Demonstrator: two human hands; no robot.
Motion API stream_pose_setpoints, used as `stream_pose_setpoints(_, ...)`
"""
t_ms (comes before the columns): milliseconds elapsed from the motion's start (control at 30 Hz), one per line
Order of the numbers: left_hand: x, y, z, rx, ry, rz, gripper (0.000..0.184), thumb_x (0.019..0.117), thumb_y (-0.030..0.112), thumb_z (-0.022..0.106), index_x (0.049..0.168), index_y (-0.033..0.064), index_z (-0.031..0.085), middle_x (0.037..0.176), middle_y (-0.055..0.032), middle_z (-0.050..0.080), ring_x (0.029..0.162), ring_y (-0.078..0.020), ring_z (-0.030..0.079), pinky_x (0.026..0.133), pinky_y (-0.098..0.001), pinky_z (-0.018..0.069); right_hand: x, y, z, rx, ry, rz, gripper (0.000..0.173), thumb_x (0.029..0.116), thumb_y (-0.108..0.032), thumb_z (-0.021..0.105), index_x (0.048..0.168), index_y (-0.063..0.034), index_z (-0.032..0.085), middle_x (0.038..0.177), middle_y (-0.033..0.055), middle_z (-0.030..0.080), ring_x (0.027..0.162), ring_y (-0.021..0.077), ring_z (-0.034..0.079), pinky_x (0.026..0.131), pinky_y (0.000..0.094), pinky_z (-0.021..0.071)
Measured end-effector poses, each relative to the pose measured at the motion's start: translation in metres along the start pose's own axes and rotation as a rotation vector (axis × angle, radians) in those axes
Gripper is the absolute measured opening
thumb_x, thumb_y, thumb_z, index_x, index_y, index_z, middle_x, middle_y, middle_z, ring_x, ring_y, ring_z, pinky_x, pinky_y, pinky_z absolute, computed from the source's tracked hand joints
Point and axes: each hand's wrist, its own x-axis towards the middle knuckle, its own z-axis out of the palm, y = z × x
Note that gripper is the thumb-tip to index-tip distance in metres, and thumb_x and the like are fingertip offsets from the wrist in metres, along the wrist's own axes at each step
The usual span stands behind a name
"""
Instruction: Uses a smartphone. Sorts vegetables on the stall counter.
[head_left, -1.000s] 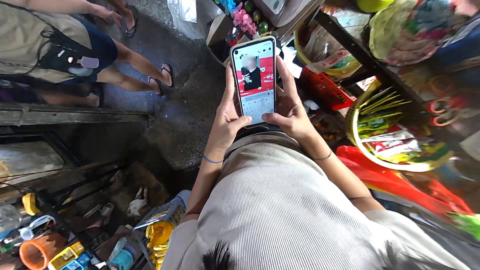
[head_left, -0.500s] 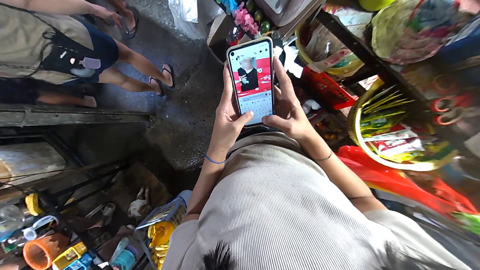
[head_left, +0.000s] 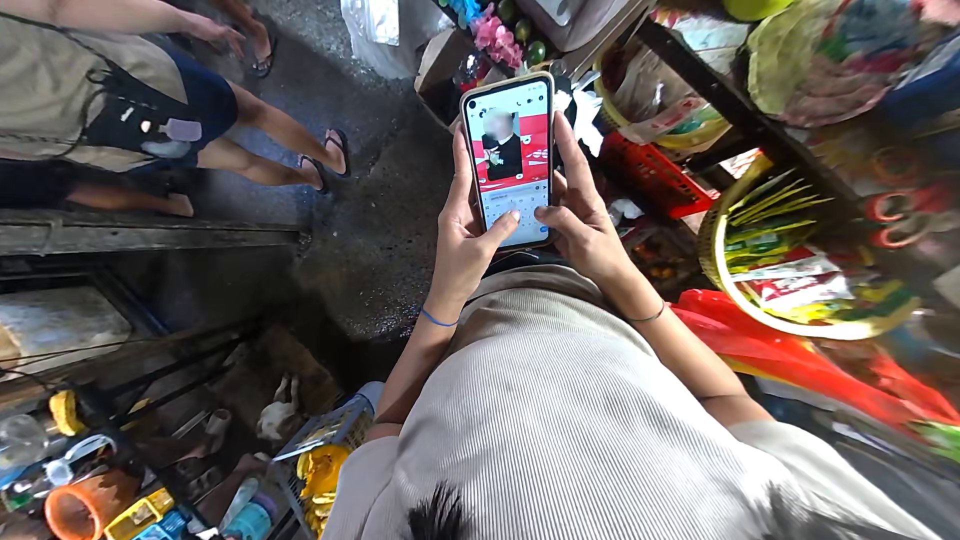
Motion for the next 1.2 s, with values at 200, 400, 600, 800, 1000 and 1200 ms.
stream_pose_setpoints(200,-0.005,-0.001,-0.006,-0.028,-0.047,-0.005,0.103,0.0863,-0.021,0.053,0.164,0.0097,-0.009,0.163,-0.0213,0.028,0.14,-0.0333,0.048,0.111,-0.0466,0.0497,0.0,-0.001,0.003,0.005,0.01,0.02,0.078,0.1003,0.0,0.045,0.164,-0.0051,0.0,0.153,0.0152,0.044,0.13,0.0216,0.058,0.107,0.0395,0.0542)
stream_pose_setpoints(400,-0.019,0.001,-0.01,-0.039,-0.09,0.015,0.104,0.0851,-0.017,0.054,0.164,0.0081,-0.009,0.168,-0.0154,0.019,0.148,-0.0287,0.036,0.119,-0.0426,0.0408,0.002,0.001,0.005,0.009,0.071,0.036,0.061,0.1072,-0.006,0.038,0.163,-0.0073,0.013,0.152,0.0127,0.046,0.13,0.0209,0.058,0.107,0.0393,0.0535)
stream_pose_setpoints(600,-0.017,-0.002,-0.014,-0.157,-0.085,0.021,0.104,0.0863,-0.014,0.053,0.163,0.01,-0.013,0.168,-0.0161,0.018,0.148,-0.0289,0.037,0.119,-0.0446,0.0402,0.0,0.003,0.001,0.052,-0.074,0.057,0.086,0.0958,-0.01,0.053,0.164,-0.0072,0.0,0.152,0.0164,0.045,0.13,0.0247,0.057,0.106,0.0426,0.0538)
stream_pose_setpoints(800,-0.023,-0.002,-0.022,-0.126,-0.041,-0.059,0.104,0.0861,-0.006,0.055,0.164,0.014,-0.01,0.167,-0.0128,0.022,0.145,-0.0261,0.042,0.115,-0.0438,0.0447,-0.006,0.0,0.0,-0.082,-0.153,0.217,0.116,0.0795,0.0,0.068,0.164,-0.0148,-0.01,0.151,0.0151,0.048,0.123,0.0248,0.064,0.096,0.0395,0.0614)
stream_pose_setpoints(1000,-0.024,-0.005,-0.025,-0.149,-0.048,-0.091,0.103,0.0868,-0.008,0.054,0.165,0.0163,-0.009,0.167,-0.0131,0.023,0.143,-0.0274,0.044,0.113,-0.0452,0.046,-0.008,0.001,0.0,-0.134,-0.168,0.259,0.123,0.0748,0.005,0.069,0.165,-0.0204,-0.011,0.153,0.015,0.046,0.123,0.0266,0.064,0.093,0.0404,0.0634)
stream_pose_setpoints(1200,-0.022,-0.001,-0.025,-0.136,-0.069,-0.087,0.105,0.0849,-0.009,0.054,0.164,0.0156,-0.011,0.167,-0.0141,0.024,0.143,-0.0285,0.044,0.114,-0.0458,0.0455,-0.006,0.004,0.0,-0.107,-0.168,0.237,0.123,0.0753,0.01,0.069,0.164,-0.0167,-0.012,0.155,0.0182,0.044,0.126,0.0296,0.063,0.096,0.0422,0.0625)
